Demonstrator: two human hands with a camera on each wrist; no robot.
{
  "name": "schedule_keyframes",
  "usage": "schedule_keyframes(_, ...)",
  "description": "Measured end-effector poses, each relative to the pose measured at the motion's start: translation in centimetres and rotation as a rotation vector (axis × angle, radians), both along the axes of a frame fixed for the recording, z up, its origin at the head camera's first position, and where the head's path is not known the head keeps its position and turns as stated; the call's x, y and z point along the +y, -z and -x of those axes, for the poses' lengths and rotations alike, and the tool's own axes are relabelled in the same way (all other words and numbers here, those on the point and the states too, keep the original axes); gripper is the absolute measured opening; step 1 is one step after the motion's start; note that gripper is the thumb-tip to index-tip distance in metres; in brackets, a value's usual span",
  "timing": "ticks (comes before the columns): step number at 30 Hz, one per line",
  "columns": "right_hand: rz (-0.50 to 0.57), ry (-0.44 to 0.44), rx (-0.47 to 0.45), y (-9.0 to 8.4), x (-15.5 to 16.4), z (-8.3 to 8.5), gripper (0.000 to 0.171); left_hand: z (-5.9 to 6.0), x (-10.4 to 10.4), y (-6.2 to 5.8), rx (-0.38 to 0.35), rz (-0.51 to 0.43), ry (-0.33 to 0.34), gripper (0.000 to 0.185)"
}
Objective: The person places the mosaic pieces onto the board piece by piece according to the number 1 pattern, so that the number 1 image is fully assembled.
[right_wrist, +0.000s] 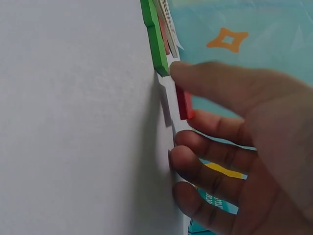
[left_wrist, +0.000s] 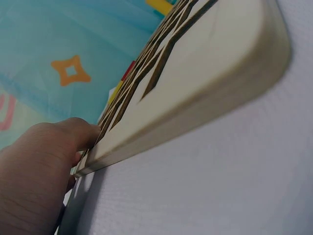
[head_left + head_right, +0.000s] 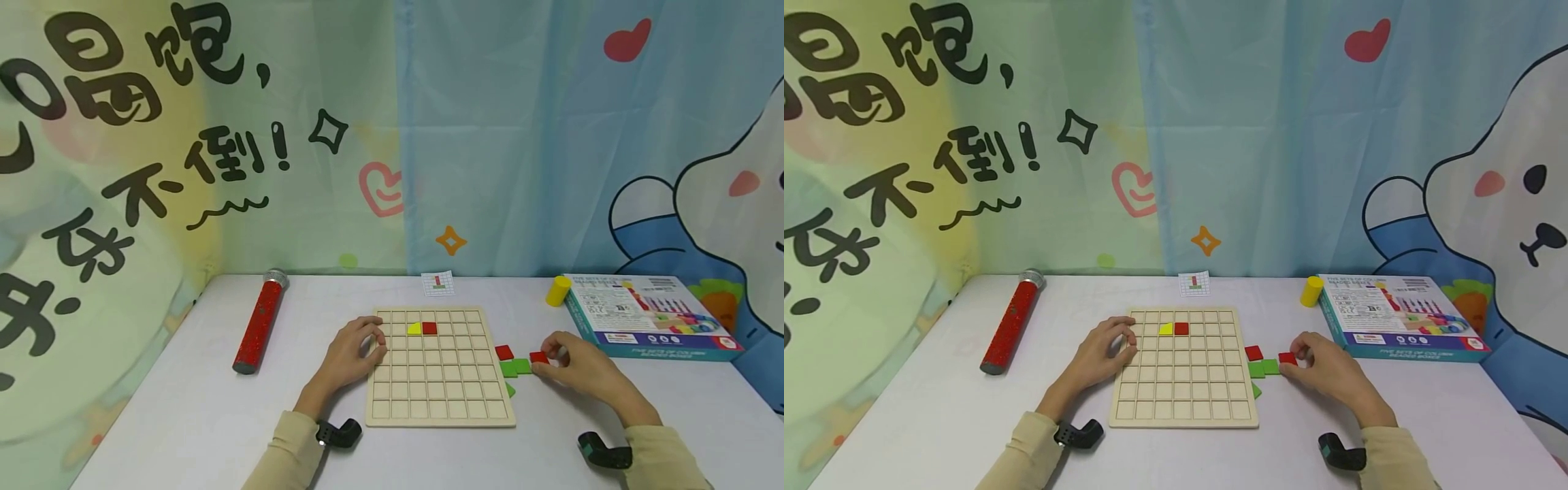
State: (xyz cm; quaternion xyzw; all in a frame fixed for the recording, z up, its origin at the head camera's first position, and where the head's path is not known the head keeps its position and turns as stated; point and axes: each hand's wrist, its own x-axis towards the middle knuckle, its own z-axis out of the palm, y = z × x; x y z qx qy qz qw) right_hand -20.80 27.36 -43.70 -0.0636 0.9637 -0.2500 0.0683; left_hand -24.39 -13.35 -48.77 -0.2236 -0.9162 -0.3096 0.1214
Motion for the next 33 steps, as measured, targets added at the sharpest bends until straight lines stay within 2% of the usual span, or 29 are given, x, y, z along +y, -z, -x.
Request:
schedule_keyframes(8,0.045,-0.017,-0.029,-0.2,-0.2,-0.1,0.04,0.0,0.0,-0.1,0.038,-0.01,0.016,0.009)
schedule_keyframes(13,0.054,-0.054,0.007,-0.1,-0.7,-0.1,0.037,0.0,0.0,0.0,0.066,-0.012,0.016,0.01)
schedule_keyframes(21,0.075,-0.052,0.045,0.0,-1.4,0.0,0.032,0.0,0.0,0.1,0.042,-0.002,0.006,0.009)
schedule_keyframes(33,0.116,-0.135,0.067,-0.4,-2.7,0.3,0.031,0.0,-0.1,0.2,0.068,0.001,0.004,0.009)
